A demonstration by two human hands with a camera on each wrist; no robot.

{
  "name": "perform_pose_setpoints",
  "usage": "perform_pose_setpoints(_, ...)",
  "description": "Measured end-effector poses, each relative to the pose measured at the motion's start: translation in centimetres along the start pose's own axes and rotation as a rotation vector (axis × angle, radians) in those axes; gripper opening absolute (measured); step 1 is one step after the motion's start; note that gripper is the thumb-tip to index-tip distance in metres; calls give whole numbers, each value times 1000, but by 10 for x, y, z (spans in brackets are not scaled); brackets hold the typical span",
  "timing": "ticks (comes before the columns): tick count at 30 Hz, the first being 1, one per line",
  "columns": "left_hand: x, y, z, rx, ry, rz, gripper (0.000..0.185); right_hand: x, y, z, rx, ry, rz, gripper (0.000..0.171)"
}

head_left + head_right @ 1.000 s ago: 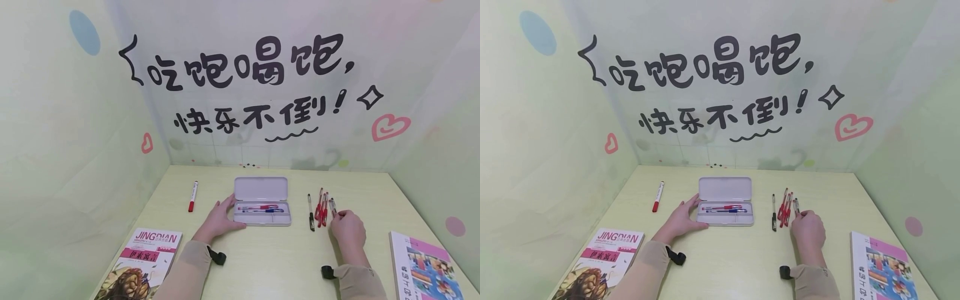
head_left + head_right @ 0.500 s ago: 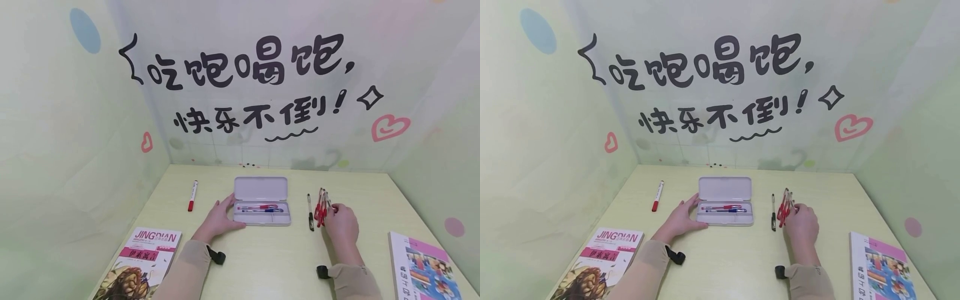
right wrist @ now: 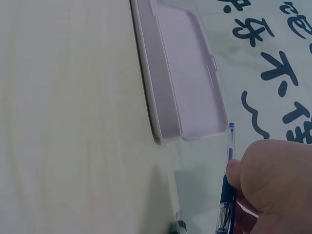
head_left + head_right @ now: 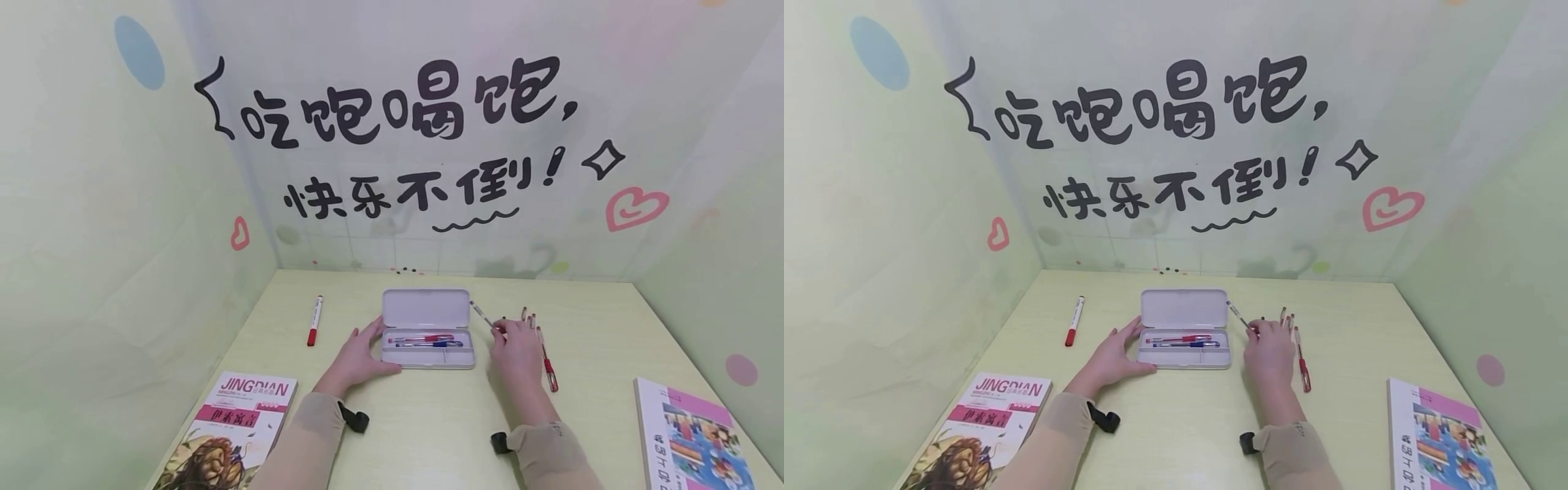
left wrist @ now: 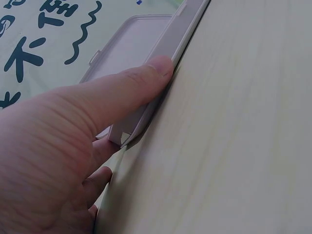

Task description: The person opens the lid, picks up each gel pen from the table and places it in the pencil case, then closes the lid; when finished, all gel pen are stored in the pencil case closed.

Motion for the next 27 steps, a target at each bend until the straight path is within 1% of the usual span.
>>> perform_pose_setpoints(3,1,0,0,1,-4,6,124,-13,-14,-4,-32,40,4,24)
perform_pose_setpoints(7,0,0,0,0,-6,9,124,-34,-30,-6,-75,101,39,22)
perform_pose_setpoints(12,-1,0,0,-1,0,13,125,-64,-43,-7,-108,183,82,17)
perform_pose_setpoints(17,-1,0,0,0,7,6,127,-88,-57,-7,-128,260,115,12)
perform_pose_setpoints(21,-1,-1,1,0,10,5,126,-102,-67,-6,-154,305,135,8)
perform_pose_setpoints(27,-2,0,1,10,12,11,126,-115,-79,-6,-191,347,158,6)
Point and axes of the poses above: each hand's wrist, its own z-axis away from the middle knuckle, its own y-axis out of the back of the hand, x = y × z, the point moved 10 cm from there along -z, towards the middle knuckle, and after that the axes turned 9 degrees about y, right-handed, at the moved point
